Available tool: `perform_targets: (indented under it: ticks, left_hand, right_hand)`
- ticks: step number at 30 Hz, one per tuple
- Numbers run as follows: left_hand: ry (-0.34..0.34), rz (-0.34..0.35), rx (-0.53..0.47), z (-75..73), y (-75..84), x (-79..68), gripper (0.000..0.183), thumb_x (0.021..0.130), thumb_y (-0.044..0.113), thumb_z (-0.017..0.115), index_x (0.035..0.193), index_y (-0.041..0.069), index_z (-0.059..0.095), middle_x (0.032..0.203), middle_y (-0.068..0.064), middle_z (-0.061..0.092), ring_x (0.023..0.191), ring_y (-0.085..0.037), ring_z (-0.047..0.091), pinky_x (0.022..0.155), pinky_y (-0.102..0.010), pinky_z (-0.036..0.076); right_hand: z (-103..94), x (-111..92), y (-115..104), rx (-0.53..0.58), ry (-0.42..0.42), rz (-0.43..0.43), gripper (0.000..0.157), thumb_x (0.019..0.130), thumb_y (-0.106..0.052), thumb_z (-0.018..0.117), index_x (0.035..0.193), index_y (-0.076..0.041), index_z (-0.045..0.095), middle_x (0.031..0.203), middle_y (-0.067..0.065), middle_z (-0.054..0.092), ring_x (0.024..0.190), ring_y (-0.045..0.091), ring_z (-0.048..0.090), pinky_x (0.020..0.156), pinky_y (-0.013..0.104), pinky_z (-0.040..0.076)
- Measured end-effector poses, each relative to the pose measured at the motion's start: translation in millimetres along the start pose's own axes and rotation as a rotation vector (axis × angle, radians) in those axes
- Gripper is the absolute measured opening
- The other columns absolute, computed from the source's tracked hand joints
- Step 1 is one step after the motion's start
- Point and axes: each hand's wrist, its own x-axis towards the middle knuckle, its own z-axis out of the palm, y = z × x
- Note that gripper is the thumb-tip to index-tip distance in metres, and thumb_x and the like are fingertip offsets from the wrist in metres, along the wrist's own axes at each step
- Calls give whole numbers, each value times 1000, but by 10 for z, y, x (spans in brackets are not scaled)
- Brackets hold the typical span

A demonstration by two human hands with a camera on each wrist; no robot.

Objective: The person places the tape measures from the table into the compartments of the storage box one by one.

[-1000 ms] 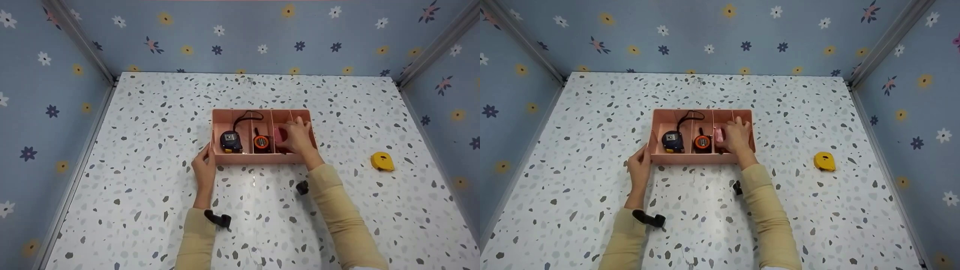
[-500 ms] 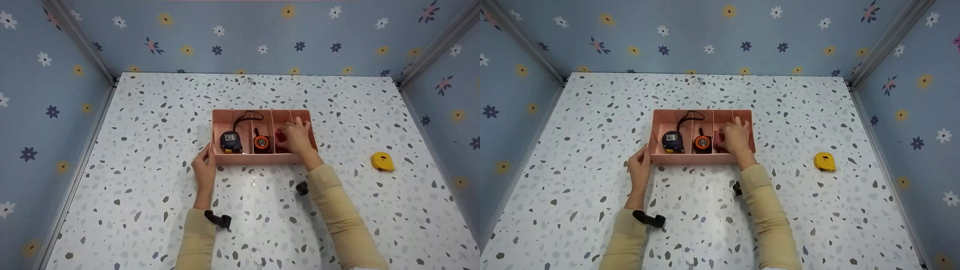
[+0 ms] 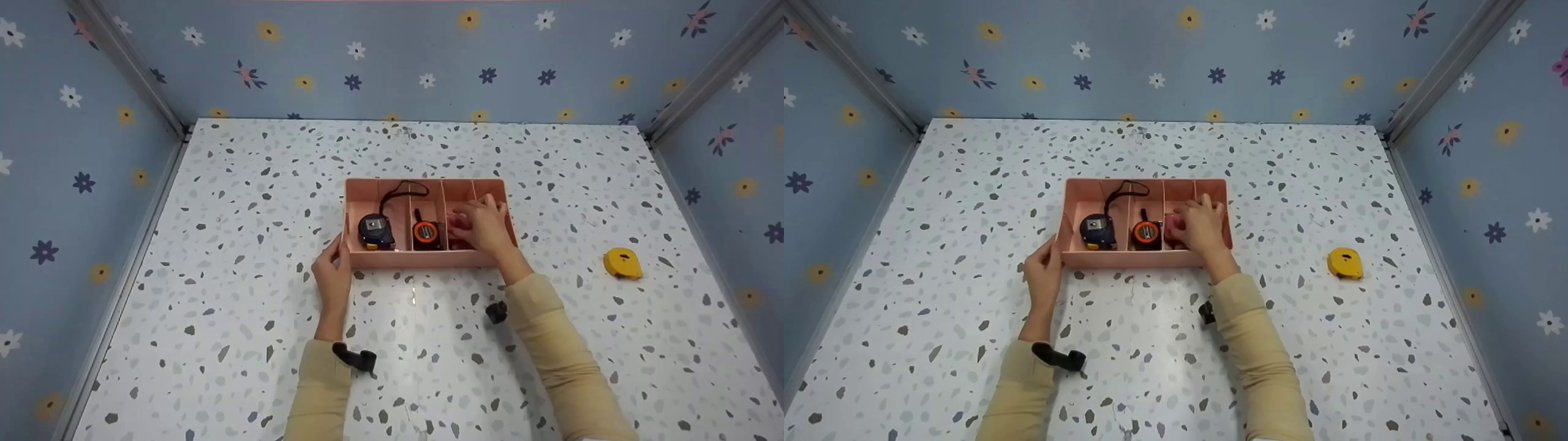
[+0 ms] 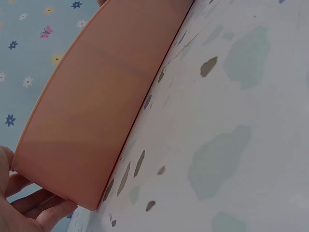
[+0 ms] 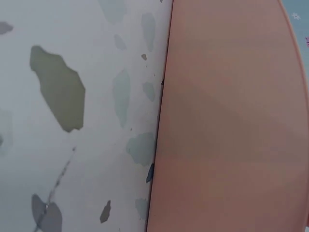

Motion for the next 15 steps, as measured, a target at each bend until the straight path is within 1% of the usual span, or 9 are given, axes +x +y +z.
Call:
perform_targets:
  ticks: [4, 7, 11, 15]
  left_hand:
    - [-8, -7, -12, 0, -2, 1, 29, 90, 11, 49, 116, -2, 57, 110, -13, 60, 93, -18, 58, 80, -25, 48]
    - [-7, -11, -18, 3, -3, 0, 29, 90, 11, 49, 116, -1, 57, 109, -13, 60, 93, -18, 58, 80, -25, 47]
    - [1, -20, -21, 9, -5, 4, 29, 90, 11, 50, 115, -1, 58, 108, -13, 61, 91, -18, 58, 79, -24, 48]
    - [5, -21, -22, 12, -6, 10, 28, 89, 9, 50, 114, -2, 58, 108, -14, 61, 91, -19, 58, 79, -25, 48]
  right_hand:
    - [-52, -38, -13, 45, -30, 28, 35, 74, -25, 72, 103, -8, 65, 104, 8, 62, 91, 23, 39, 76, 45, 24]
    - [-94, -65, -19, 75, -37, 33, 34, 75, -21, 71, 105, -5, 65, 108, 9, 60, 96, 23, 41, 79, 45, 26]
    - [-134, -104, -14, 125, -7, 10, 32, 76, -17, 70, 104, -2, 65, 110, 11, 59, 100, 25, 44, 79, 43, 29]
    - [-151, -143, 0, 168, 40, -36, 31, 75, -12, 70, 103, 0, 64, 110, 14, 57, 101, 27, 45, 79, 42, 33]
